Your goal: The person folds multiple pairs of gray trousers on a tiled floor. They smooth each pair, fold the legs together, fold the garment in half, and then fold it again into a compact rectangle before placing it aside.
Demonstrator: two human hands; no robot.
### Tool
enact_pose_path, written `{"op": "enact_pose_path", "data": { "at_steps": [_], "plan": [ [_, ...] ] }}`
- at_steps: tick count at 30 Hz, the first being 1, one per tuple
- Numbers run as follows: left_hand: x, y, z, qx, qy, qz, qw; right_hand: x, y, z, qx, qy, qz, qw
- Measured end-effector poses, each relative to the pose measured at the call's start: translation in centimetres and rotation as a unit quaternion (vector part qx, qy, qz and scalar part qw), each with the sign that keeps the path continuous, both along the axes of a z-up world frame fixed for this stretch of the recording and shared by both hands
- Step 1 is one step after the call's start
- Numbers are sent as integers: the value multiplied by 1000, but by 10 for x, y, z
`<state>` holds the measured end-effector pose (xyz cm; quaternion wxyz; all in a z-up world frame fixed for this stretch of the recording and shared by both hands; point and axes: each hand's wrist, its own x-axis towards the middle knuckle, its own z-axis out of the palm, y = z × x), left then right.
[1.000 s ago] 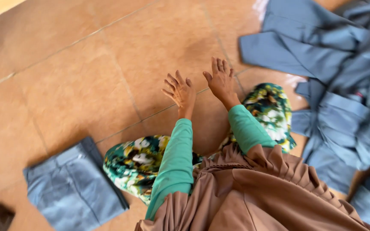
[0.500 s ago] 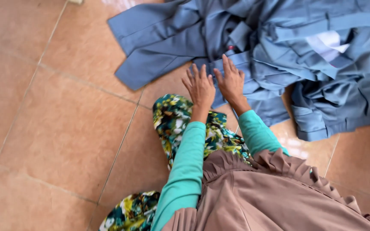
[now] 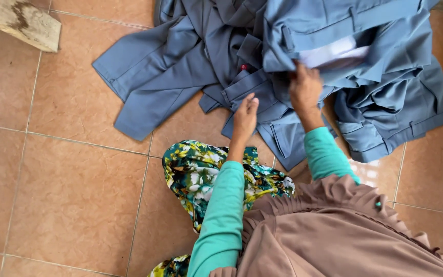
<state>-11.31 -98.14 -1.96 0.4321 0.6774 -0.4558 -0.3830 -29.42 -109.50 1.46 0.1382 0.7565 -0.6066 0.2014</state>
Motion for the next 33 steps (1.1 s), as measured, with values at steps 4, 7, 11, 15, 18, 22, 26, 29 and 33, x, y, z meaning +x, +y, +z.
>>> {"op": "enact_pose_path", "data": {
  "at_steps": [4, 7, 11, 15, 18, 22, 26, 29, 33],
  "plan": [
    [33, 9, 24, 93, 425, 64, 898, 91, 16, -29, 41, -121, 69, 989],
    [65, 23, 40, 95, 538, 110, 830, 182, 36, 6, 157, -285, 168, 931],
    [102, 51, 53, 79, 497, 166, 848, 251, 59, 62, 403, -395, 288, 774],
    [122, 52, 6, 120, 385, 220, 888, 225, 61, 99, 307, -364, 411, 777],
    [135, 46, -53, 32, 282, 294, 913, 167, 75, 125, 306, -291, 414, 807],
    [176, 44, -23, -38, 253, 384, 887, 92, 114, 111, 221, 134, 419, 870],
    [204, 50, 15, -2, 147, 348, 926, 68, 112, 74, 12, 163, 454, 876],
    [186, 72, 38, 127, 69, 222, 964, 57, 78, 33, 50, 117, 451, 884],
    [169, 68, 37, 165, -16, 72, 984, 75, 13, 70, 257, -74, 337, 903]
  ]
}}
